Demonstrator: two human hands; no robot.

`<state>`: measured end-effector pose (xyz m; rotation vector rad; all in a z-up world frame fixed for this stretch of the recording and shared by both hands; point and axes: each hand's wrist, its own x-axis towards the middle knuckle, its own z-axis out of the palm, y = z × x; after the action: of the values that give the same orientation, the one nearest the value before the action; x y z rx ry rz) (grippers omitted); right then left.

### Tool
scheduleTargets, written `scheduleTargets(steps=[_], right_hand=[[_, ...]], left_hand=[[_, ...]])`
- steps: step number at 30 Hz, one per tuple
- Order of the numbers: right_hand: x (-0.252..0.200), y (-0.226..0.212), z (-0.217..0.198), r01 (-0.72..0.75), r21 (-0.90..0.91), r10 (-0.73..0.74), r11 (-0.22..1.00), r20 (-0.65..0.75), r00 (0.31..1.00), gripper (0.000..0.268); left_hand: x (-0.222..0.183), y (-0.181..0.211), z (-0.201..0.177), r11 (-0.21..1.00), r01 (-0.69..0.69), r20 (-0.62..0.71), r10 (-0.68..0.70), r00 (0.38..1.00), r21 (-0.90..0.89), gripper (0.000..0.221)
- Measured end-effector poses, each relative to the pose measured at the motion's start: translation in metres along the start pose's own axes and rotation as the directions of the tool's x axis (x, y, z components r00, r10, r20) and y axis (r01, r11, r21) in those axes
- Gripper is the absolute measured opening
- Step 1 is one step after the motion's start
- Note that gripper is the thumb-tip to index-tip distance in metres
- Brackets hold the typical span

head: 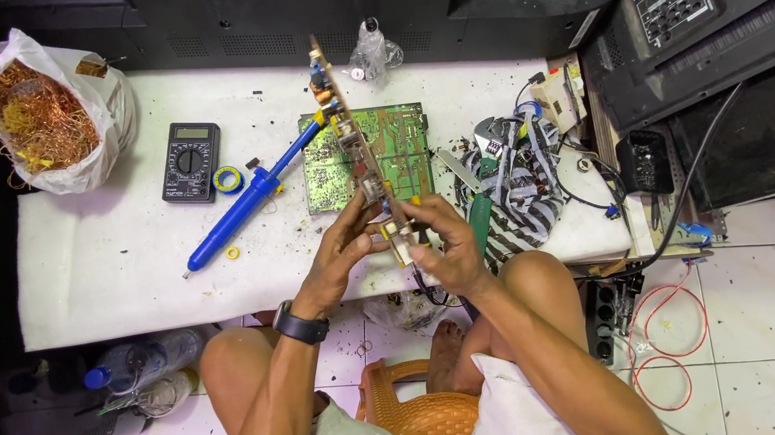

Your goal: Using a soldering iron and a desoldering pump to remove solder from components on a printed circuit board.

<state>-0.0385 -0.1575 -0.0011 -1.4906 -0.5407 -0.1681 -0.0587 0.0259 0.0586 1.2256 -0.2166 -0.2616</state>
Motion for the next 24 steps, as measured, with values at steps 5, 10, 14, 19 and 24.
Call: scheduleTargets(steps=[5, 10, 14, 19, 24], right_hand=[[0.009, -0.036, 0.017, 0.105, -0.126, -0.092, 0.987, 0.102, 0.991, 0.057], [0.004, -0.030, 0.012, 0.088, -0.013, -0.089, 0.996, -0.056, 0.994, 0.041], [0.004, -0.034, 0.003, 0.070, -0.205, -0.099, 0.976, -0.135, 0.986, 0.033], [0.000, -0.033, 0.009, -0.033, -0.168, 0.019, 0.985, -0.082, 0.996, 0.036], [-0.003, -0.038, 0.013, -0.035, -0.198, 0.031, 0.980, -0.023, 0.999, 0.037]], left_hand=[[0.004, -0.009, 0.007, 0.994, 0.024, -0.162, -0.041, 0.986, -0.103, 0.046], [0.010, -0.030, -0.015, 0.897, -0.004, -0.261, -0.125, 0.957, -0.442, 0.044], [0.001, -0.187, -0.135, 0.768, -0.039, -0.309, -0.210, 0.928, -0.639, 0.033], [0.006, 0.023, 0.010, 0.701, 0.031, -0.096, -0.141, 0.985, -0.712, 0.072], [-0.003, -0.058, -0.033, 0.622, 0.006, -0.234, -0.304, 0.924, -0.783, 0.033]])
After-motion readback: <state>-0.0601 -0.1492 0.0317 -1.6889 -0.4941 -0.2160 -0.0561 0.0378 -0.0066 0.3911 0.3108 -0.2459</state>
